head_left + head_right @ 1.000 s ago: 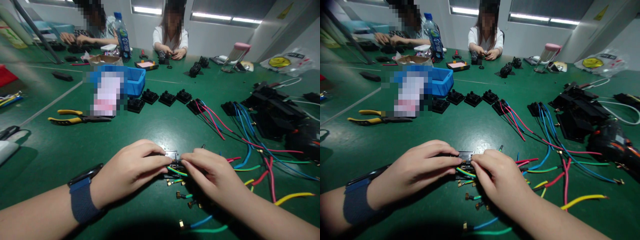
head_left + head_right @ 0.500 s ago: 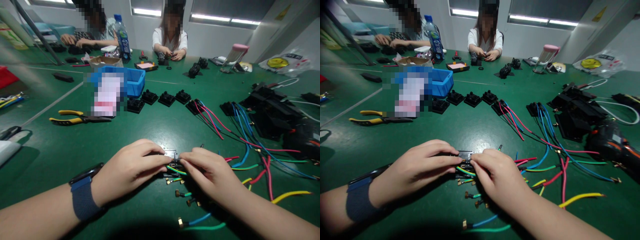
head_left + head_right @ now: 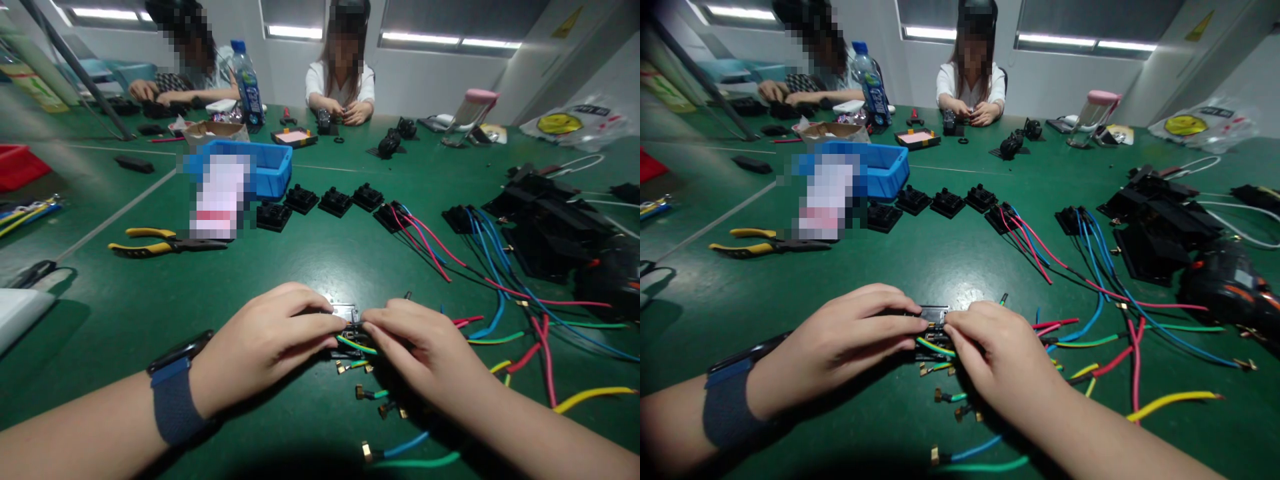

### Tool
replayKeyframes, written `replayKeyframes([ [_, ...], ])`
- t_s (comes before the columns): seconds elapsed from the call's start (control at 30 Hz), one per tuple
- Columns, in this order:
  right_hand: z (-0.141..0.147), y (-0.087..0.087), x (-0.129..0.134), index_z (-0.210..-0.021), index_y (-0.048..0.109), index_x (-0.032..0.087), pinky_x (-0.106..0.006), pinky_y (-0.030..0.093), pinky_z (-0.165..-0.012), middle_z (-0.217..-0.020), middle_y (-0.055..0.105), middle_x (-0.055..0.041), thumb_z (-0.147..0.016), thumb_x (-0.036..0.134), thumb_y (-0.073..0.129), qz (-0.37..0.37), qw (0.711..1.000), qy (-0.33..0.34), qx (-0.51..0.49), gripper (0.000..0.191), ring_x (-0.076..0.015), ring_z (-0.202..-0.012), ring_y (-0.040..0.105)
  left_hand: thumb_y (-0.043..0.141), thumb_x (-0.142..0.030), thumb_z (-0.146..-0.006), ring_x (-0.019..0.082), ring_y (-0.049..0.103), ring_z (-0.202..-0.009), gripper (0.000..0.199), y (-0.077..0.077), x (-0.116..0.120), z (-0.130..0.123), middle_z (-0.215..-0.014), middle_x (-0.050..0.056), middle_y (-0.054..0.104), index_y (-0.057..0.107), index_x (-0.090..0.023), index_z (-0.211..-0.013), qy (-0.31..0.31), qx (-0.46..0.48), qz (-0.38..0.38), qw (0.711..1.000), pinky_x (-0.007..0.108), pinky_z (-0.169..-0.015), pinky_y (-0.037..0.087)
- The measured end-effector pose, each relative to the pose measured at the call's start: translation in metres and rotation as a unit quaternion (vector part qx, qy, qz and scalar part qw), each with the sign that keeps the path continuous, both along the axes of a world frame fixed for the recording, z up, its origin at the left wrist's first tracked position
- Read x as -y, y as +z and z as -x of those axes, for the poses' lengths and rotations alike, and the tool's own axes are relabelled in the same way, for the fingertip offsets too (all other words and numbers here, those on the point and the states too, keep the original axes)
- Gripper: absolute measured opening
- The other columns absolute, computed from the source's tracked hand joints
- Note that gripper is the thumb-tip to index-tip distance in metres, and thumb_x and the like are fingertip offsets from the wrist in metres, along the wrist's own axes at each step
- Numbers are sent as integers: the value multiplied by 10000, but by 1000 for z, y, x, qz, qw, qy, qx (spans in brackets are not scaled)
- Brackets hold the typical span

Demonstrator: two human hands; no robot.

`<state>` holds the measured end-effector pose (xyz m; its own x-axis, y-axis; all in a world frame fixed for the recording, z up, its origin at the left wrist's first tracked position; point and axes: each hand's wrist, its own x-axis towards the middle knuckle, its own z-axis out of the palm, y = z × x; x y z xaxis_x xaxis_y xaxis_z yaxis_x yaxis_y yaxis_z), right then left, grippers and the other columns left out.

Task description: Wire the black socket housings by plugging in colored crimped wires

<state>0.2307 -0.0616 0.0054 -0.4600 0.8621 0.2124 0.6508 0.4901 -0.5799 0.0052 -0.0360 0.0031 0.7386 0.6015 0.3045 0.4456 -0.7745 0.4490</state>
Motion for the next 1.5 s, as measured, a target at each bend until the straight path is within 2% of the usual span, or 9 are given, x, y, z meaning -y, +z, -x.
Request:
replayKeyframes([
  [0.77, 0, -1, 0, -884, 674, 184, -232, 391, -578, -665, 599, -18, -896, 186, 464, -8, 999, -5, 31, 209, -135, -658, 542, 522, -223, -895, 154, 558, -946, 277, -1, -1, -1, -1051, 56, 627, 600, -251, -1159, -4, 12, -18, 1000, 284, -808, 476],
  [1.5, 2, -1, 2, -864, 665, 188, -238, 372, -582, -677, 586, -19, -889, 157, 463, 5, 1000, -12, 22, 205, -135, -655, 527, 536, -198, -881, 164, 553, -949, 277, 0, -2, -1, -1046, 67, 621, 600, -235, -1149, -11, 5, -17, 1000, 285, -813, 475],
])
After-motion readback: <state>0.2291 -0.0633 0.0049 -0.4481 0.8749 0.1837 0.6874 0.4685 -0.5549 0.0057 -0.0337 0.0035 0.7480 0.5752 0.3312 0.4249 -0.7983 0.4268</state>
